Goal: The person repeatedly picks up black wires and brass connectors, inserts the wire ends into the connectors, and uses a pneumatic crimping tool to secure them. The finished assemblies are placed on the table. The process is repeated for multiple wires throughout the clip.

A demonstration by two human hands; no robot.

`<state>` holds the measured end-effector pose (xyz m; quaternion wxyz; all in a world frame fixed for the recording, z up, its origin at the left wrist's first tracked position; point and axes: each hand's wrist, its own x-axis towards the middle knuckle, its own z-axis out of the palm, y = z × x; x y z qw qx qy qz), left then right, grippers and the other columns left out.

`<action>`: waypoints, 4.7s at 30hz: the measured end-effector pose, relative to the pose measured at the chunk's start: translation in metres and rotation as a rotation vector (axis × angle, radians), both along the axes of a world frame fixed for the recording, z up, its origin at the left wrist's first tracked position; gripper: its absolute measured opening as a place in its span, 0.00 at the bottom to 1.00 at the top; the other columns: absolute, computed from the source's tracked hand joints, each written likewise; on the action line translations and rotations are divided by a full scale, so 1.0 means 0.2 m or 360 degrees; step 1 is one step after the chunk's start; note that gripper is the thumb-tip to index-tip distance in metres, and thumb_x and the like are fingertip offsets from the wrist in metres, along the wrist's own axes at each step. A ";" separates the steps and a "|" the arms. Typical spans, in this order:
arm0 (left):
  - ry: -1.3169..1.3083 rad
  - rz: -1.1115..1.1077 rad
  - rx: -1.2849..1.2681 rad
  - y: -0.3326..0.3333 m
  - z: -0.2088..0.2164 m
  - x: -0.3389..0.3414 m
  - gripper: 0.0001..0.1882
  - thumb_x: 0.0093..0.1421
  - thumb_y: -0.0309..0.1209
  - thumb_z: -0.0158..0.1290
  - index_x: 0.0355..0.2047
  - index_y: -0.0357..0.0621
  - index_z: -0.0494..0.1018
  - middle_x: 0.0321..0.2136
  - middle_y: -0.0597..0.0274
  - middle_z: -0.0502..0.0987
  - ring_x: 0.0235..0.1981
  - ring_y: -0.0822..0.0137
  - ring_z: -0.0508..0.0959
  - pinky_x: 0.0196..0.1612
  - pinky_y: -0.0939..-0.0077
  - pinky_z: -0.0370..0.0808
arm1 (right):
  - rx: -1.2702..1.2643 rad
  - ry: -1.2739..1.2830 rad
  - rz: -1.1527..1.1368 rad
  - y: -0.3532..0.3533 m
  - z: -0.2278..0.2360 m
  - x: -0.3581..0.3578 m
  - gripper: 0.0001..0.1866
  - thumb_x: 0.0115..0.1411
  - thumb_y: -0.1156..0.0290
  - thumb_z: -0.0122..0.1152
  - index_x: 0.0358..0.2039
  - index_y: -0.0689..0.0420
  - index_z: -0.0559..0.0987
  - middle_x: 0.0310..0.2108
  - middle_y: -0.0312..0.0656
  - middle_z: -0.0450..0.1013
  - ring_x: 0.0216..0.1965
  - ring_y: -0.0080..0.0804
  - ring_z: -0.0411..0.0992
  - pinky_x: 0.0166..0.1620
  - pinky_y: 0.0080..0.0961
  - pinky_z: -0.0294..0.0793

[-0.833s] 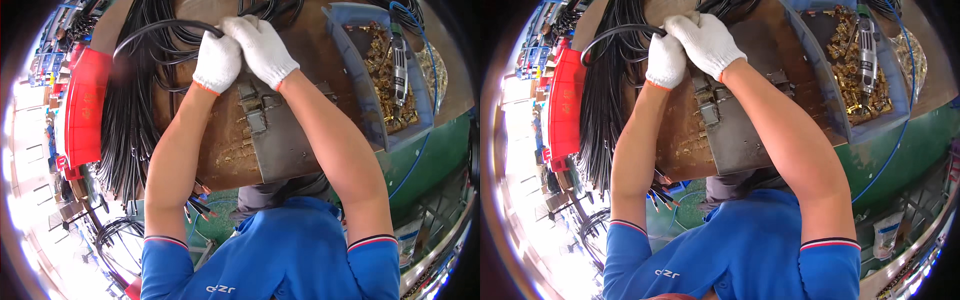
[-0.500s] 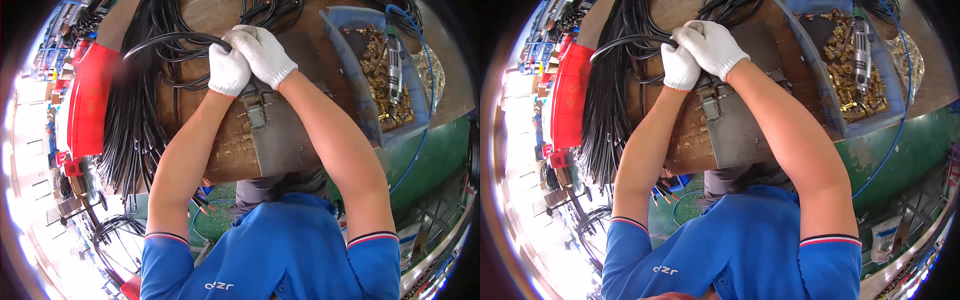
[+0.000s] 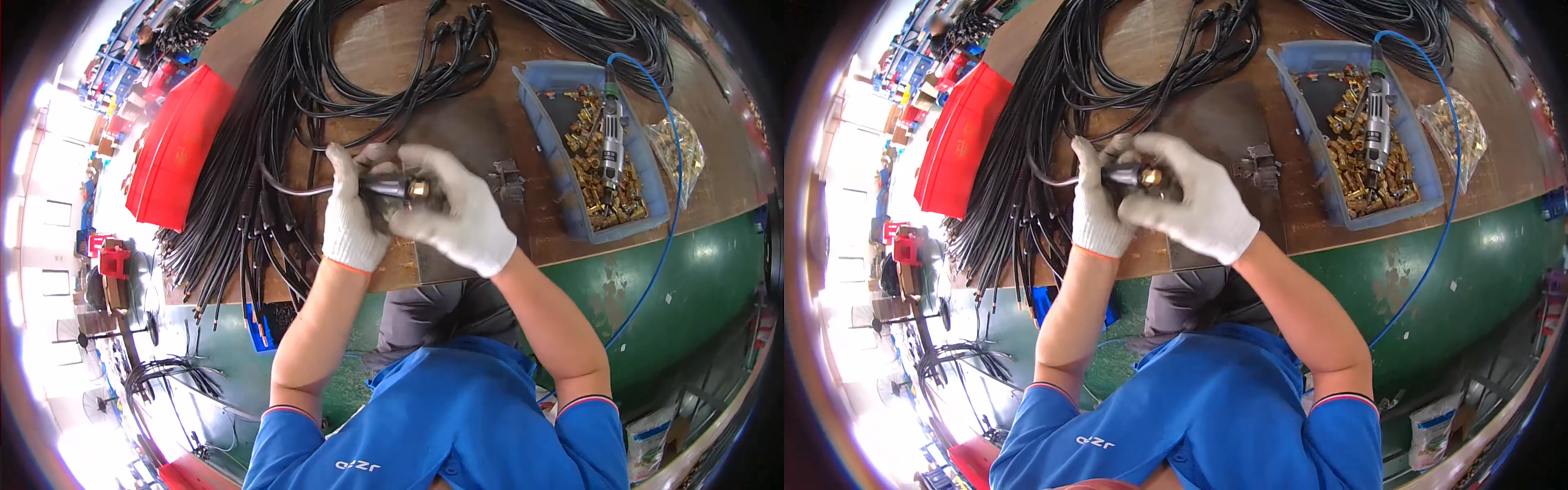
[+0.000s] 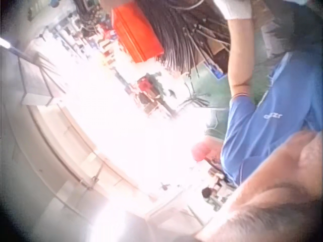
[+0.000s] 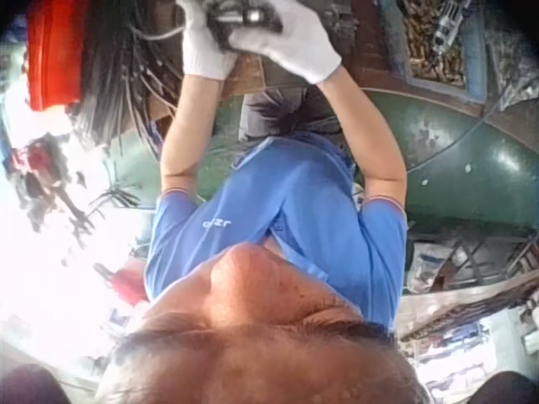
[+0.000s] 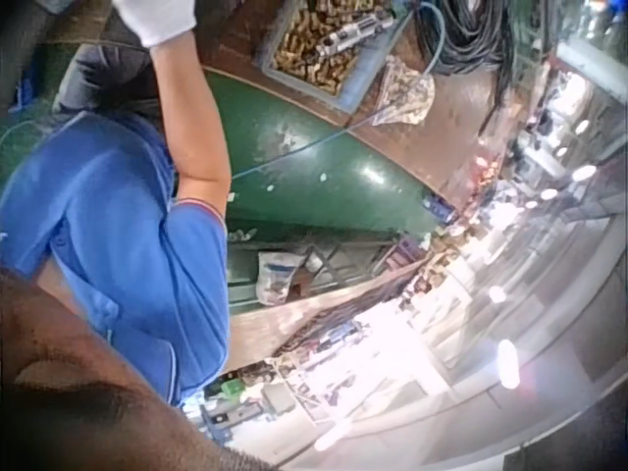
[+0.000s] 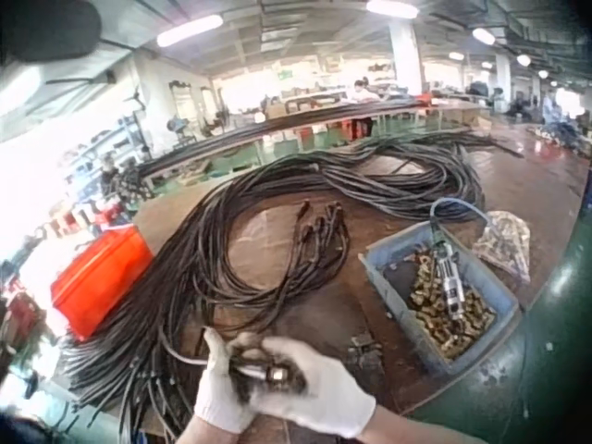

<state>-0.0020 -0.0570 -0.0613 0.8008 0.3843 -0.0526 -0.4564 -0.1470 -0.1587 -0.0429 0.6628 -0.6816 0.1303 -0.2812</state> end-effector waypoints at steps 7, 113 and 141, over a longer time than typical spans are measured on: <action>0.0509 -0.0381 -0.0496 0.04 -0.04 -0.10 0.42 0.70 0.70 0.47 0.59 0.40 0.74 0.51 0.50 0.82 0.52 0.55 0.83 0.57 0.56 0.83 | -0.0913 -0.0104 -0.0265 0.11 -0.03 0.02 0.24 0.55 0.66 0.80 0.52 0.51 0.83 0.33 0.42 0.80 0.31 0.43 0.81 0.35 0.36 0.80; -0.3226 -0.0612 0.0423 0.08 0.10 0.23 0.21 0.61 0.27 0.62 0.55 0.54 0.82 0.26 0.54 0.77 0.28 0.49 0.81 0.32 0.55 0.77 | -0.2338 0.2031 0.0175 -1.28 0.12 -0.30 0.19 0.60 0.67 0.62 0.52 0.50 0.84 0.46 0.55 0.83 0.50 0.56 0.81 0.56 0.45 0.81; -0.2940 -0.0281 0.0337 0.10 0.10 0.24 0.29 0.58 0.19 0.59 0.60 0.53 0.81 0.26 0.53 0.76 0.26 0.50 0.80 0.32 0.60 0.78 | 0.1423 -0.0080 0.0049 -0.18 -0.16 -0.02 0.14 0.74 0.69 0.62 0.55 0.64 0.81 0.43 0.44 0.85 0.37 0.34 0.86 0.40 0.31 0.88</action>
